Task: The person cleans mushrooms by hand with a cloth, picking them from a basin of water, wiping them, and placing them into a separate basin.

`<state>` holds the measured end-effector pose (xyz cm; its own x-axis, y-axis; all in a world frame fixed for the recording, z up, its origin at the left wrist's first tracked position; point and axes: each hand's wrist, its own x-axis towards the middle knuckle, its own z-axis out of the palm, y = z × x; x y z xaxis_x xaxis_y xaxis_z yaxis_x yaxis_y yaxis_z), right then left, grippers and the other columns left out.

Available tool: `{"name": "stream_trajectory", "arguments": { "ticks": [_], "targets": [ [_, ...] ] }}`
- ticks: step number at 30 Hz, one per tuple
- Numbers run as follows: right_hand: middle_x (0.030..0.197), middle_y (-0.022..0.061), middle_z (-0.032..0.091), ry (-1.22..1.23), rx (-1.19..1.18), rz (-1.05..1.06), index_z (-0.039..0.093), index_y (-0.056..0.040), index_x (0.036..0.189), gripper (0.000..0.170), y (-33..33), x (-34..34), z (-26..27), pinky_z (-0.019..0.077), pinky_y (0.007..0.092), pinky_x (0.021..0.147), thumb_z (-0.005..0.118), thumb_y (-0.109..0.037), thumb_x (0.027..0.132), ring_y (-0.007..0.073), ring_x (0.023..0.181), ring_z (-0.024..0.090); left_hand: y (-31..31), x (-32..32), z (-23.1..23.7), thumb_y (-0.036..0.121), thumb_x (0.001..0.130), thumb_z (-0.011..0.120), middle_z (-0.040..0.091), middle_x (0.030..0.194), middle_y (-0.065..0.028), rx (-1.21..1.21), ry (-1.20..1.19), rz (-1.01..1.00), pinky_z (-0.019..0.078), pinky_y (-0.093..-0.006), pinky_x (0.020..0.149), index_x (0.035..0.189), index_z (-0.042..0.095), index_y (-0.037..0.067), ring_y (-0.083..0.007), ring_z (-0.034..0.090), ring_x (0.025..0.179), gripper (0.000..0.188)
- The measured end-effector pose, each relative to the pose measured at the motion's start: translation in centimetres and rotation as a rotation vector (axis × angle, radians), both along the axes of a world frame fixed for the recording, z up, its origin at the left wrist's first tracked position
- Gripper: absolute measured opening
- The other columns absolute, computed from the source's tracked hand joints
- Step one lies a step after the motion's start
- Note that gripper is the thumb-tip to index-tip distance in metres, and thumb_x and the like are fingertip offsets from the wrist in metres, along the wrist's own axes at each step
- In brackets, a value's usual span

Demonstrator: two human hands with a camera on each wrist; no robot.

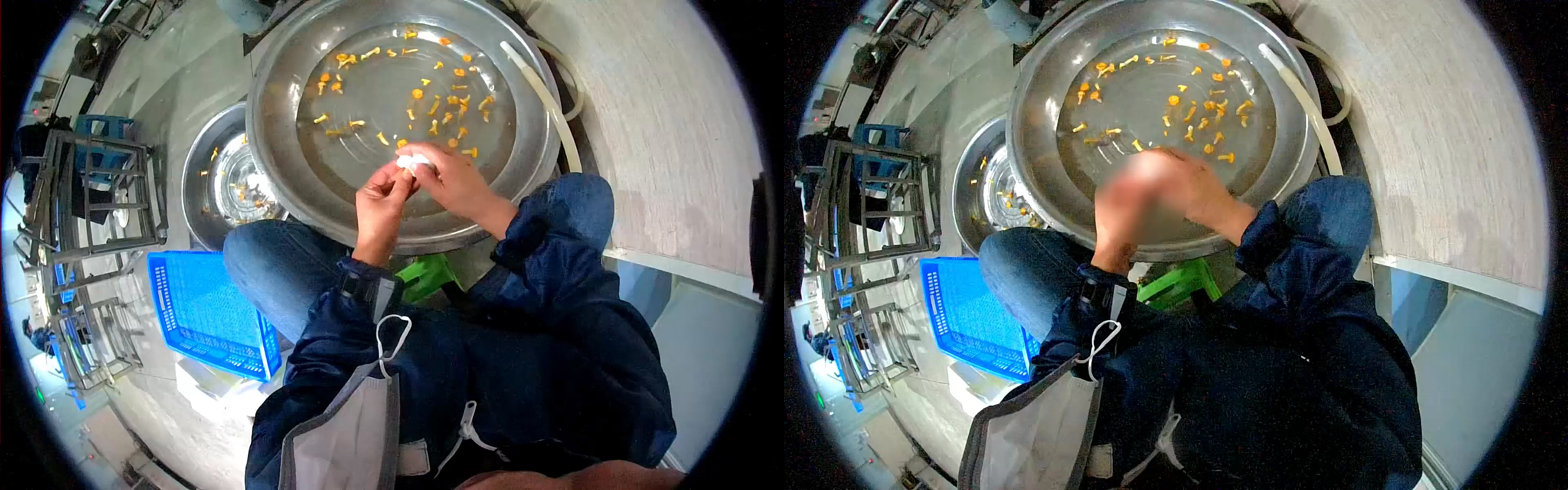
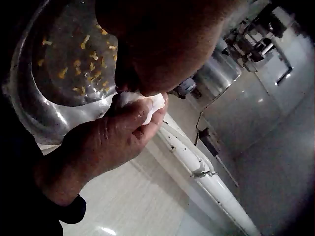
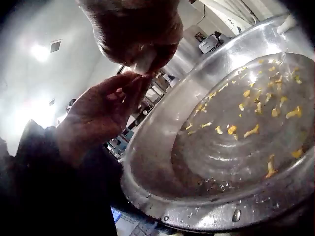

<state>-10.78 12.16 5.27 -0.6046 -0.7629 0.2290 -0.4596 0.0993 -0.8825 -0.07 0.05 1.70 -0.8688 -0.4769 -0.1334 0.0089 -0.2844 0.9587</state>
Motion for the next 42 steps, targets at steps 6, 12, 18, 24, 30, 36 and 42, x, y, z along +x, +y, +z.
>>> {"name": "stream_trajectory", "arguments": {
  "ticks": [6, 12, 18, 24, 30, 36, 42],
  "targets": [
    [0.117, 0.0152, 0.067, -0.299, 0.059, -0.101, 0.058, -0.0062, 0.127, 0.038, 0.2, -0.6, -0.3, 0.0510, 0.0410, 0.092, 0.055, -0.018, 0.092, 0.0325, 0.105, 0.066, 0.5, 0.0, -0.6, 0.022, 0.094, 0.066, 0.067, 0.106, -0.0059, 0.236, -0.046, 0.063, 0.0554, -0.0324, 0.077, 0.108, 0.065, 0.004, -0.0165, 0.065, 0.091, 0.023],
    [0.112, 0.0173, 0.068, 0.030, 0.135, -0.103, 0.058, -0.0064, 0.125, 0.035, 0.0, -0.3, 0.6, 0.0519, 0.0420, 0.090, 0.048, -0.015, 0.092, 0.0339, 0.101, 0.067, 0.6, 0.1, 0.5, 0.007, 0.095, 0.064, 0.070, 0.099, -0.0066, 0.251, -0.035, 0.084, 0.0557, -0.0250, 0.082, 0.116, 0.066, -0.005, -0.0113, 0.065, 0.086, 0.024],
    [0.111, 0.0152, 0.068, 0.082, 0.075, -0.008, 0.060, -0.0093, 0.123, 0.034, 0.3, 0.0, 0.3, 0.0530, 0.0408, 0.086, 0.048, -0.016, 0.092, 0.0337, 0.099, 0.067, 0.4, -0.1, 0.0, 0.011, 0.097, 0.062, 0.070, 0.102, -0.0083, 0.210, -0.020, 0.091, 0.0549, -0.0266, 0.085, 0.119, 0.065, -0.005, -0.0132, 0.066, 0.089, 0.027],
    [0.111, 0.0129, 0.069, -0.065, 0.152, -0.105, 0.063, -0.0100, 0.120, 0.032, 0.3, -1.3, 0.1, 0.0537, 0.0409, 0.084, 0.051, -0.014, 0.090, 0.0329, 0.097, 0.068, 0.5, 0.0, 0.2, 0.007, 0.094, 0.065, 0.070, 0.103, -0.0074, 0.137, -0.113, 0.084, 0.0547, -0.0269, 0.086, 0.114, 0.067, -0.005, -0.0134, 0.067, 0.093, 0.023],
    [0.110, 0.0132, 0.069, 0.112, 0.230, -0.151, 0.064, -0.0114, 0.118, 0.029, 0.0, -1.2, -1.2, 0.0530, 0.0406, 0.082, 0.054, -0.014, 0.091, 0.0315, 0.097, 0.067, 0.4, -0.3, -1.8, 0.008, 0.089, 0.070, 0.073, 0.096, -0.0047, -0.115, -0.120, 0.134, 0.0526, -0.0237, 0.077, 0.113, 0.066, -0.001, -0.0090, 0.067, 0.084, 0.025],
    [0.100, 0.0142, 0.071, 0.072, 0.186, -0.035, 0.066, -0.0112, 0.116, 0.028, 0.0, -0.9, -0.3, 0.0541, 0.0419, 0.077, 0.054, -0.014, 0.091, 0.0321, 0.087, 0.069, 0.2, -0.2, -0.9, 0.013, 0.085, 0.073, 0.075, 0.096, -0.0098, -0.477, -0.291, 0.115, 0.0552, -0.0284, 0.074, 0.127, 0.057, 0.004, -0.0119, 0.069, 0.078, 0.046],
    [0.105, 0.0144, 0.070, -0.060, 0.178, -0.027, 0.068, -0.0122, 0.114, 0.027, 0.2, -1.9, 0.6, 0.0543, 0.0401, 0.079, 0.056, -0.015, 0.089, 0.0314, 0.092, 0.068, 0.5, -0.1, 0.6, 0.013, 0.088, 0.063, 0.062, 0.104, -0.0160, -0.711, -0.195, 0.121, 0.0509, -0.0413, 0.079, 0.118, 0.058, 0.003, -0.0341, 0.062, 0.094, 0.031]
  ]
}}
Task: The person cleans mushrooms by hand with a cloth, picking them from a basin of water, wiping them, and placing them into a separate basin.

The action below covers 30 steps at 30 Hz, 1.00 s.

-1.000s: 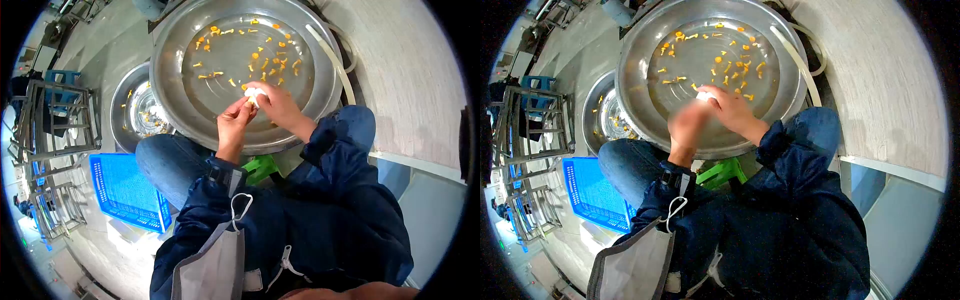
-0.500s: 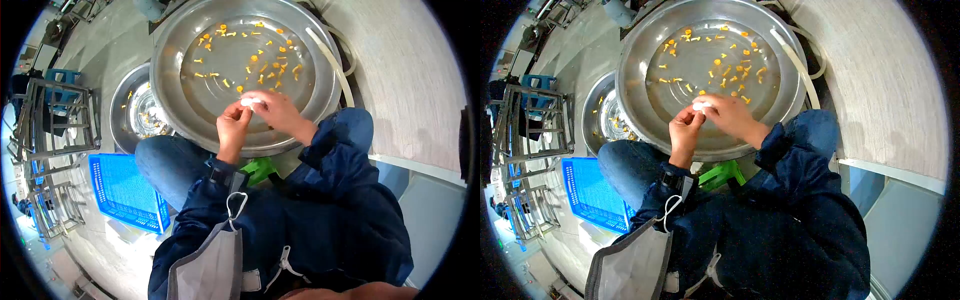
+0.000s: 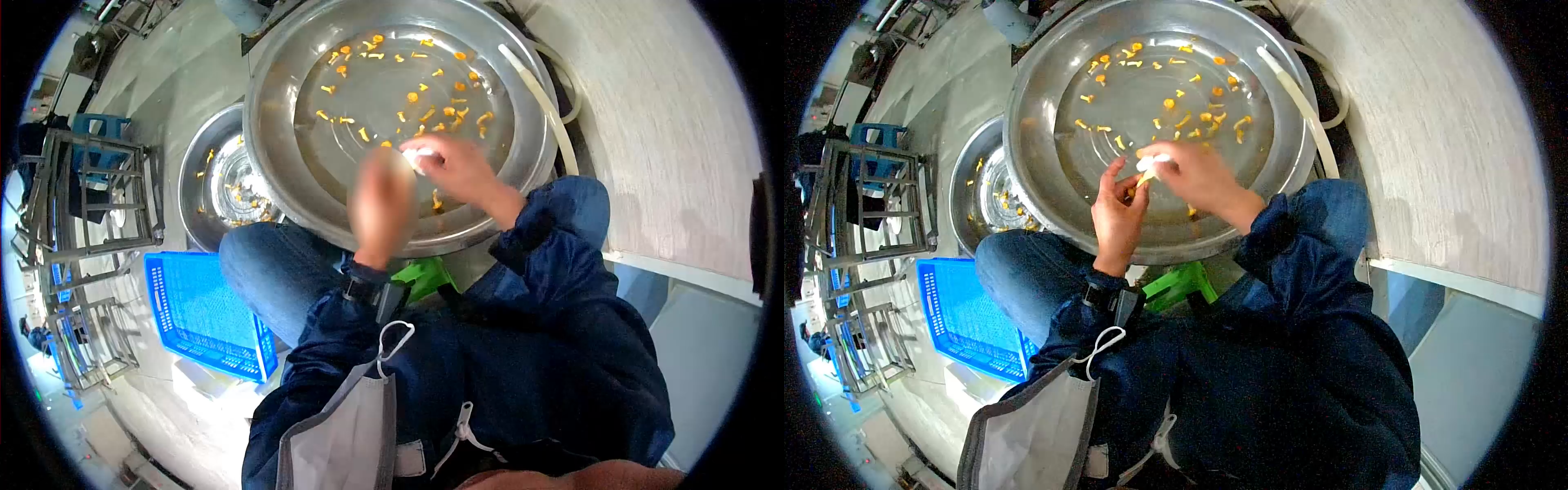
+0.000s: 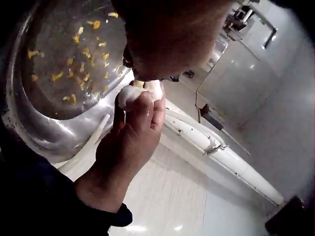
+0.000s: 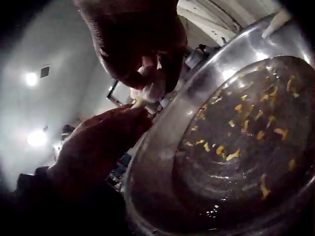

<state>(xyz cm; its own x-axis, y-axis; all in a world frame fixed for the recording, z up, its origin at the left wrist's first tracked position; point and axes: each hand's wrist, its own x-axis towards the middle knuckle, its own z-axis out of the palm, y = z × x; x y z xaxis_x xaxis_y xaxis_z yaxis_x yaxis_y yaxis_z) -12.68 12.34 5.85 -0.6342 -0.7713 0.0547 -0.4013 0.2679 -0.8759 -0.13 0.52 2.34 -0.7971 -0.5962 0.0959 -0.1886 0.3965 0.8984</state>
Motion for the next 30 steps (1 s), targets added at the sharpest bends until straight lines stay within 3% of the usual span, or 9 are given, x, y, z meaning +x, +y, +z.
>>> {"name": "stream_trajectory", "arguments": {
  "ticks": [3, 7, 8, 11, 15, 19, 23, 27, 30],
  "targets": [
    [0.106, 0.0133, 0.071, 0.109, 0.051, 0.051, 0.068, -0.0089, 0.113, 0.027, 0.1, 1.2, -0.2, 0.0544, 0.0390, 0.080, 0.056, -0.015, 0.089, 0.0292, 0.092, 0.069, -0.1, 0.2, -0.4, 0.007, 0.086, 0.071, 0.073, 0.099, -0.0135, -0.162, -0.026, -0.019, 0.0558, -0.0300, 0.074, 0.138, 0.048, 0.007, -0.0154, 0.070, 0.083, 0.057],
    [0.102, 0.0141, 0.071, 0.084, -0.012, -0.089, 0.069, -0.0120, 0.111, 0.027, 0.1, -0.9, -1.0, 0.0546, 0.0396, 0.079, 0.057, -0.017, 0.088, 0.0333, 0.088, 0.069, 0.1, 0.3, 0.0, 0.004, 0.085, 0.071, 0.073, 0.099, -0.0146, -0.188, 0.021, -0.007, 0.0558, -0.0321, 0.077, 0.139, 0.047, 0.007, -0.0201, 0.071, 0.085, 0.059],
    [0.105, 0.0139, 0.071, -0.087, -0.004, 0.011, 0.069, -0.0117, 0.111, 0.026, 0.2, -0.4, -0.1, 0.0542, 0.0398, 0.082, 0.057, -0.017, 0.088, 0.0330, 0.091, 0.068, 0.2, 0.4, 0.7, 0.003, 0.085, 0.071, 0.073, 0.099, -0.0148, -0.119, -0.009, 0.001, 0.0558, -0.0326, 0.078, 0.139, 0.047, 0.007, -0.0211, 0.071, 0.086, 0.060],
    [0.108, 0.0129, 0.070, 0.138, -0.069, 0.117, 0.069, -0.0087, 0.109, 0.025, 0.0, 1.2, -1.1, 0.0536, 0.0402, 0.083, 0.059, -0.017, 0.088, 0.0308, 0.095, 0.068, 0.2, 0.3, 0.5, 0.004, 0.083, 0.073, 0.072, 0.100, -0.0142, -0.054, -0.057, 0.020, 0.0557, -0.0335, 0.079, 0.139, 0.046, 0.007, -0.0239, 0.071, 0.089, 0.062],
    [0.107, 0.0134, 0.069, 0.079, 0.054, -0.122, 0.068, -0.0092, 0.109, 0.025, 0.2, -0.3, -1.2, 0.0525, 0.0412, 0.085, 0.060, -0.018, 0.087, 0.0311, 0.096, 0.067, 0.1, 0.5, 1.0, 0.004, 0.082, 0.073, 0.073, 0.100, -0.0129, -0.030, -0.033, 0.025, 0.0549, -0.0327, 0.080, 0.138, 0.046, 0.007, -0.0229, 0.071, 0.089, 0.062],
    [0.106, 0.0135, 0.069, 0.119, -0.054, 0.075, 0.067, -0.0081, 0.108, 0.024, -0.1, 2.2, -0.6, 0.0520, 0.0409, 0.085, 0.059, -0.015, 0.087, 0.0317, 0.095, 0.067, 0.1, 0.3, 0.7, 0.004, 0.083, 0.072, 0.073, 0.100, -0.0124, -0.052, -0.054, 0.026, 0.0545, -0.0331, 0.081, 0.138, 0.046, 0.007, -0.0221, 0.070, 0.088, 0.061],
    [0.107, 0.0137, 0.067, 0.096, 0.156, -0.109, 0.064, -0.0049, 0.108, 0.023, 0.0, 0.0, -1.1, 0.0512, 0.0400, 0.086, 0.057, -0.015, 0.088, 0.0309, 0.099, 0.065, 0.1, 0.3, 0.4, 0.003, 0.083, 0.071, 0.072, 0.101, -0.0129, -0.043, -0.012, 0.022, 0.0541, -0.0339, 0.082, 0.138, 0.045, 0.007, -0.0233, 0.070, 0.089, 0.061],
    [0.111, 0.0128, 0.066, 0.132, -0.019, 0.032, 0.060, -0.0044, 0.110, 0.024, 0.2, 1.6, -1.5, 0.0514, 0.0415, 0.086, 0.058, -0.014, 0.088, 0.0319, 0.099, 0.065, 0.0, 0.1, 0.1, 0.003, 0.084, 0.069, 0.072, 0.101, -0.0131, -0.308, 0.003, -0.006, 0.0556, -0.0398, 0.076, 0.140, 0.041, 0.008, -0.0308, 0.070, 0.087, 0.063],
    [0.121, 0.0126, 0.062, 0.214, 0.041, -0.063, 0.060, -0.0053, 0.106, 0.020, 0.2, 0.5, -1.7, 0.0497, 0.0412, 0.091, 0.059, -0.012, 0.087, 0.0321, 0.108, 0.061, 0.1, 0.5, 0.0, 0.003, 0.084, 0.068, 0.072, 0.101, -0.0133, -0.163, -0.029, -0.007, 0.0558, -0.0398, 0.078, 0.140, 0.041, 0.008, -0.0311, 0.070, 0.088, 0.062]
  ]
}}
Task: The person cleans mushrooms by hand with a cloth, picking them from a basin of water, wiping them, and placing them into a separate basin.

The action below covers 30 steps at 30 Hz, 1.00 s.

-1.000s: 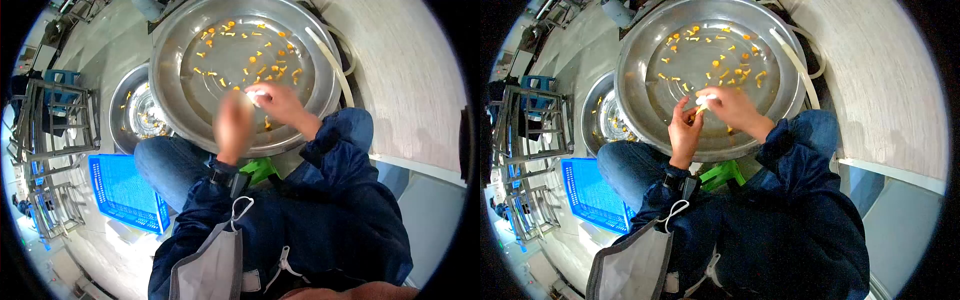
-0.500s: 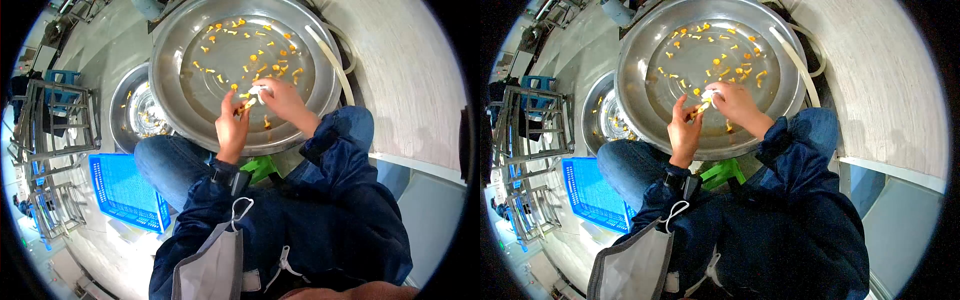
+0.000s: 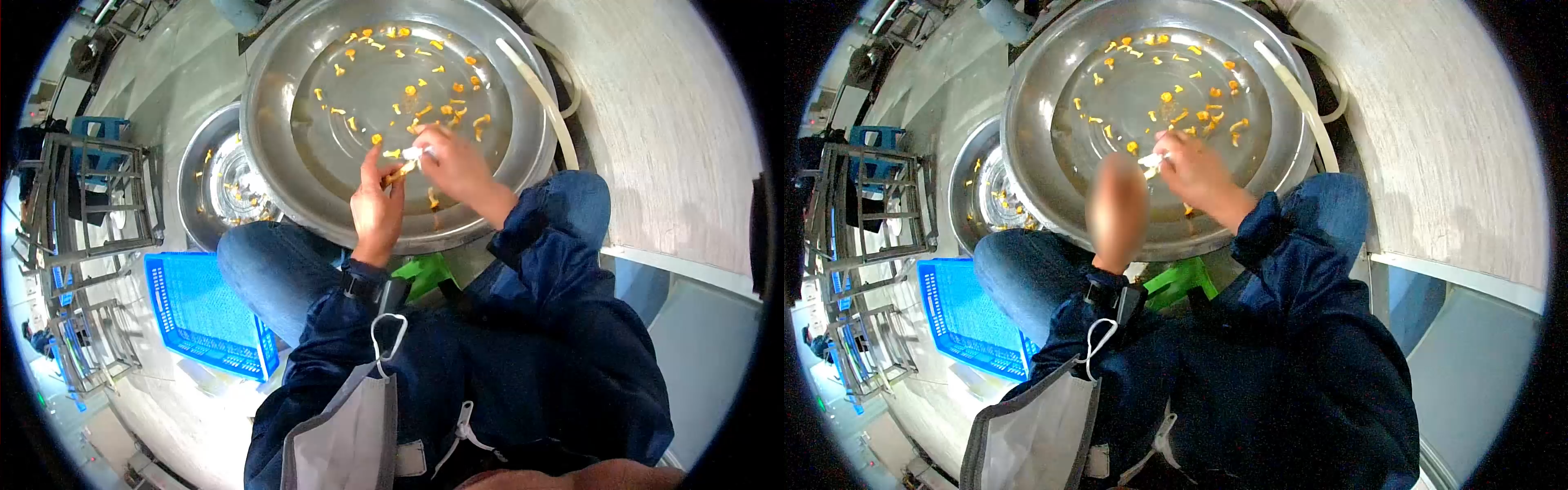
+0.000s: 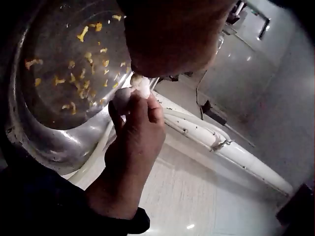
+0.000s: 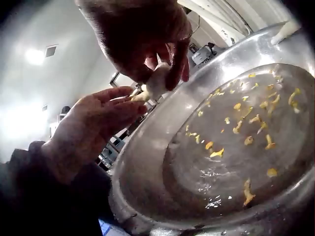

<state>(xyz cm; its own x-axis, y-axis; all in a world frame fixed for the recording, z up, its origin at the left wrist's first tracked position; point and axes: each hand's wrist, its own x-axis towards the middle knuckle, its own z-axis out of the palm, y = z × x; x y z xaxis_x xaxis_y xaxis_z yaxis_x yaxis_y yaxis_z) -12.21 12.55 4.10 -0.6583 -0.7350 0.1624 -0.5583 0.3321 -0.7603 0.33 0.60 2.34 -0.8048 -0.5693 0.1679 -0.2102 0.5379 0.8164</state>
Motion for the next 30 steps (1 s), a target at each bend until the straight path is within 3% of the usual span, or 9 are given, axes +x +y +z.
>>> {"name": "stream_trajectory", "arguments": {
  "ticks": [2, 5, 9, 13, 17, 18, 22, 26, 30],
  "targets": [
    [0.126, 0.0118, 0.060, 0.030, 0.014, -0.018, 0.061, -0.0054, 0.102, 0.016, -0.1, -0.2, 0.8, 0.0480, 0.0420, 0.094, 0.059, -0.011, 0.087, 0.0316, 0.116, 0.057, 0.1, -0.2, 0.2, 0.005, 0.085, 0.069, 0.072, 0.103, -0.0137, 0.127, 0.026, 0.032, 0.0549, -0.0336, 0.080, 0.135, 0.048, 0.006, -0.0232, 0.070, 0.089, 0.054],
    [0.127, 0.0115, 0.060, -0.005, -0.020, 0.182, 0.062, -0.0059, 0.101, 0.015, -0.3, 1.4, 1.7, 0.0482, 0.0425, 0.094, 0.058, -0.011, 0.087, 0.0312, 0.117, 0.056, 0.0, -0.3, 0.8, 0.004, 0.085, 0.070, 0.072, 0.103, -0.0145, 0.111, -0.061, 0.028, 0.0548, -0.0332, 0.080, 0.135, 0.048, 0.007, -0.0228, 0.070, 0.088, 0.055],
    [0.114, 0.0122, 0.066, 0.058, 0.022, -0.054, 0.062, -0.0057, 0.103, 0.019, 0.1, -1.9, -1.4, 0.0510, 0.0409, 0.089, 0.060, -0.013, 0.086, 0.0318, 0.109, 0.062, -0.6, -0.3, -0.8, 0.004, 0.092, 0.065, 0.072, 0.104, -0.0068, 0.407, -0.004, 0.021, 0.0536, -0.0276, 0.083, 0.137, 0.050, 0.004, -0.0178, 0.069, 0.091, 0.048],
    [0.113, 0.0132, 0.067, -0.476, -0.108, -0.092, 0.062, -0.0052, 0.111, 0.026, 0.3, -1.9, -1.4, 0.0511, 0.0374, 0.088, 0.061, -0.011, 0.086, 0.0315, 0.103, 0.065, -1.4, -0.5, -0.6, 0.015, 0.101, 0.054, 0.069, 0.099, -0.0068, 1.380, 0.222, 0.024, 0.0555, -0.0278, 0.083, 0.133, 0.053, -0.002, -0.0169, 0.068, 0.092, 0.036],
    [0.109, 0.0138, 0.069, -0.148, -0.269, 0.077, 0.061, -0.0032, 0.109, 0.023, -0.4, 0.1, 0.7, 0.0524, 0.0357, 0.083, 0.060, -0.011, 0.087, 0.0324, 0.095, 0.067, -1.6, -0.3, -1.4, 0.021, 0.104, 0.050, 0.067, 0.090, -0.0048, 1.420, 0.102, -0.026, 0.0548, -0.0268, 0.070, 0.122, 0.059, 0.001, -0.0149, 0.066, 0.076, 0.029],
    [0.108, 0.0135, 0.068, -0.073, -0.172, 0.094, 0.061, -0.0045, 0.107, 0.021, -0.4, 0.5, 1.3, 0.0524, 0.0365, 0.082, 0.060, -0.011, 0.087, 0.0324, 0.094, 0.067, -1.4, -0.1, -1.5, 0.023, 0.103, 0.052, 0.065, 0.085, -0.0036, 1.412, 0.122, -0.093, 0.0522, -0.0277, 0.063, 0.114, 0.062, 0.002, -0.0140, 0.063, 0.069, 0.026],
    [0.112, 0.0134, 0.067, -0.254, -0.040, -0.143, 0.062, -0.0087, 0.106, 0.019, -0.6, -1.0, 1.2, 0.0506, 0.0389, 0.086, 0.058, -0.014, 0.088, 0.0304, 0.103, 0.064, -1.7, -0.1, -1.3, 0.028, 0.101, 0.055, 0.063, 0.080, -0.0022, 1.350, 0.046, -0.033, 0.0494, -0.0294, 0.058, 0.098, 0.063, 0.005, -0.0135, 0.060, 0.063, 0.025],
    [0.106, 0.0137, 0.066, 0.035, -0.237, 0.150, 0.063, -0.0077, 0.103, 0.019, -1.1, 0.5, 1.1, 0.0503, 0.0407, 0.086, 0.054, -0.011, 0.086, 0.0327, 0.098, 0.064, -1.3, -0.2, -0.5, 0.020, 0.100, 0.053, 0.061, 0.080, -0.0018, 1.348, 0.012, -0.048, 0.0460, -0.0264, 0.057, 0.103, 0.062, 0.005, -0.0132, 0.058, 0.063, 0.018],
    [0.103, 0.0157, 0.066, -0.015, -0.028, 0.031, 0.064, -0.0076, 0.102, 0.021, -1.4, -2.4, -2.1, 0.0509, 0.0434, 0.081, 0.053, -0.010, 0.085, 0.0354, 0.093, 0.063, -2.2, 0.0, -2.5, 0.025, 0.102, 0.049, 0.062, 0.084, -0.0010, 1.460, 0.018, -0.043, 0.0488, -0.0280, 0.064, 0.121, 0.060, 0.005, -0.0133, 0.062, 0.074, 0.030]
  ]
}}
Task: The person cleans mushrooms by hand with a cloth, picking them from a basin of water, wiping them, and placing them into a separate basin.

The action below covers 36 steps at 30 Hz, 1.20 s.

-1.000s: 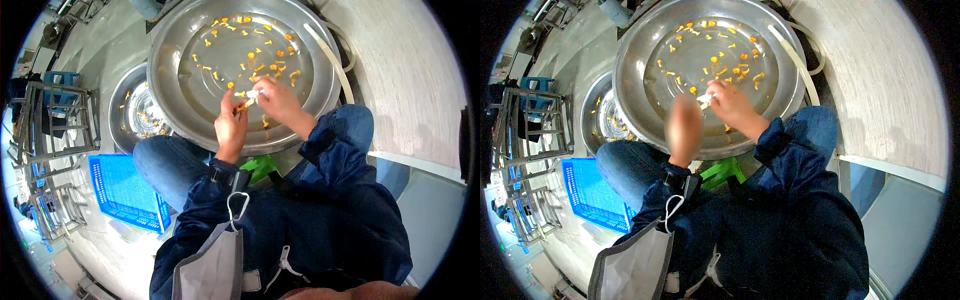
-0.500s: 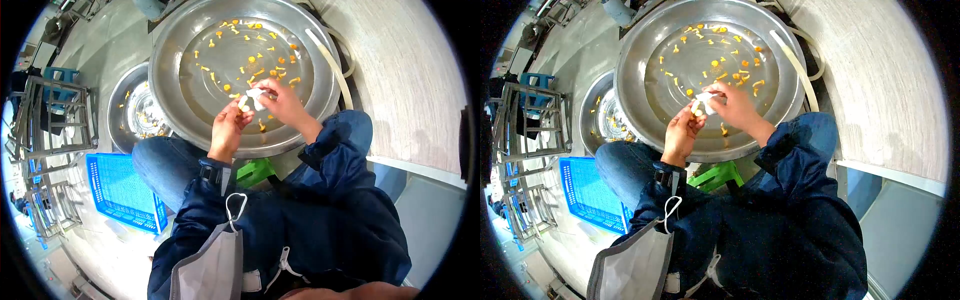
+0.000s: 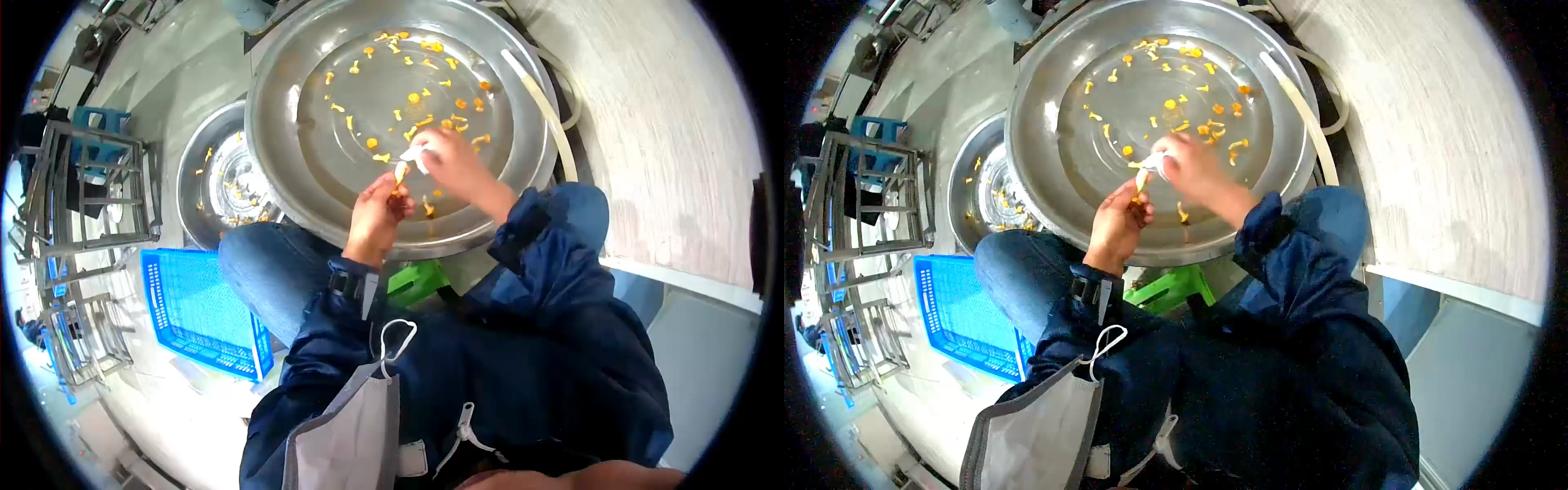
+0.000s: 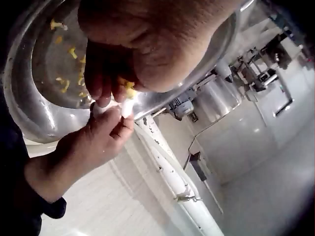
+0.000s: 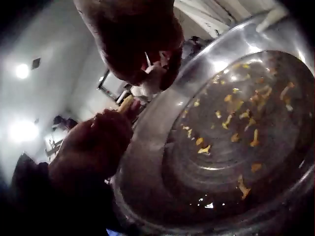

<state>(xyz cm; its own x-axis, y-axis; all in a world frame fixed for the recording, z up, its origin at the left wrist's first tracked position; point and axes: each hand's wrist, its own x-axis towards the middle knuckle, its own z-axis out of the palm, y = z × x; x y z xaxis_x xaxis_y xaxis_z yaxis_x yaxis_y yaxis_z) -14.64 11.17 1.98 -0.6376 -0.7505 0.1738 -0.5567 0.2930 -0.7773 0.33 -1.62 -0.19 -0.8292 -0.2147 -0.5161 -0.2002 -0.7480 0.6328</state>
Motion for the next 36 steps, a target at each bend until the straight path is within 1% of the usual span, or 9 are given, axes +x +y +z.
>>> {"name": "stream_trajectory", "arguments": {
  "ticks": [3, 10, 13, 14, 15, 20, 24, 28, 36],
  "targets": [
    [0.099, 0.0181, 0.067, -0.065, 0.506, 0.081, 0.064, -0.0074, 0.103, 0.021, 0.2, -3.6, -2.7, 0.0511, 0.0437, 0.077, 0.056, -0.011, 0.083, 0.0361, 0.092, 0.064, -0.1, -0.3, 1.4, 0.032, 0.104, 0.046, 0.063, 0.088, 0.0004, 0.109, -0.045, 0.169, 0.0501, -0.0265, 0.065, 0.129, 0.057, 0.006, -0.0137, 0.063, 0.077, 0.037],
    [0.099, 0.0197, 0.067, 0.037, 0.668, 0.635, 0.065, -0.0071, 0.104, 0.024, -1.4, -5.0, -15.1, 0.0508, 0.0420, 0.081, 0.063, -0.008, 0.080, 0.0378, 0.097, 0.063, -1.9, -0.6, -2.8, 0.027, 0.103, 0.049, 0.063, 0.114, -0.0096, 0.476, 0.111, 0.327, 0.0568, -0.0333, 0.094, 0.109, 0.054, 0.004, -0.0264, 0.061, 0.115, 0.025],
    [0.100, 0.0196, 0.067, 0.416, 0.591, 0.386, 0.066, -0.0097, 0.108, 0.027, -1.1, -3.6, -18.1, 0.0505, 0.0416, 0.086, 0.061, -0.007, 0.082, 0.0351, 0.100, 0.063, -2.3, -1.3, -3.0, 0.023, 0.106, 0.042, 0.061, 0.126, -0.0159, 0.553, 0.056, 0.449, 0.0548, -0.0373, 0.097, 0.106, 0.053, 0.003, -0.0314, 0.057, 0.122, 0.023],
    [0.105, 0.0188, 0.067, 0.374, 0.715, 0.474, 0.065, -0.0081, 0.113, 0.027, -0.6, -3.2, -19.2, 0.0506, 0.0420, 0.088, 0.058, -0.010, 0.087, 0.0343, 0.101, 0.063, -2.5, -1.5, -3.2, 0.022, 0.106, 0.041, 0.062, 0.124, -0.0160, 0.531, 0.028, 0.475, 0.0547, -0.0372, 0.097, 0.105, 0.053, 0.004, -0.0314, 0.058, 0.121, 0.022],
    [0.108, 0.0183, 0.067, -0.064, 0.685, 0.656, 0.064, -0.0067, 0.115, 0.029, -0.8, -4.5, -22.0, 0.0503, 0.0423, 0.087, 0.058, -0.021, 0.091, 0.0345, 0.100, 0.063, -2.8, -1.8, -3.3, 0.021, 0.106, 0.039, 0.062, 0.123, -0.0160, 0.507, 0.001, 0.497, 0.0545, -0.0372, 0.096, 0.104, 0.053, 0.005, -0.0313, 0.060, 0.119, 0.021],
    [0.101, 0.0148, 0.068, -0.495, 0.424, 0.249, 0.064, -0.0092, 0.112, 0.035, -4.1, -2.0, -7.8, 0.0498, 0.0424, 0.081, 0.060, -0.036, 0.090, 0.0341, 0.095, 0.064, -2.0, -2.2, -6.9, 0.022, 0.106, 0.040, 0.063, 0.118, -0.0128, 0.398, -0.147, 0.608, 0.0541, -0.0366, 0.089, 0.104, 0.053, 0.005, -0.0226, 0.064, 0.100, 0.022],
    [0.097, 0.0169, 0.066, -0.064, 0.129, 0.322, 0.062, -0.0047, 0.103, 0.032, -4.0, 0.7, -2.9, 0.0498, 0.0451, 0.080, 0.061, -0.034, 0.090, 0.0383, 0.092, 0.063, -0.7, -3.6, -6.6, 0.020, 0.105, 0.044, 0.063, 0.097, -0.0072, 0.414, -0.140, 0.581, 0.0563, -0.0341, 0.082, 0.108, 0.055, 0.003, -0.0195, 0.063, 0.092, 0.020],
    [0.103, 0.0179, 0.065, -0.115, 0.154, -0.042, 0.060, -0.0057, 0.106, 0.027, -3.1, 1.0, -1.1, 0.0502, 0.0466, 0.081, 0.061, -0.026, 0.088, 0.0393, 0.096, 0.062, -0.3, -3.3, -4.6, 0.021, 0.105, 0.046, 0.064, 0.100, -0.0081, 0.460, -0.035, 0.552, 0.0560, -0.0323, 0.077, 0.106, 0.057, 0.003, -0.0184, 0.064, 0.088, 0.022],
    [0.106, 0.0193, 0.065, -0.051, 0.269, 0.076, 0.061, -0.0072, 0.110, 0.030, 0.2, 3.9, 0.2, 0.0499, 0.0444, 0.084, 0.060, -0.030, 0.091, 0.0382, 0.098, 0.062, 0.8, -1.9, -1.2, 0.023, 0.107, 0.035, 0.062, 0.123, -0.0174, 0.472, 0.096, 0.505, 0.0507, -0.0377, 0.090, 0.109, 0.050, 0.004, -0.0267, 0.063, 0.104, 0.024]
  ]
}}
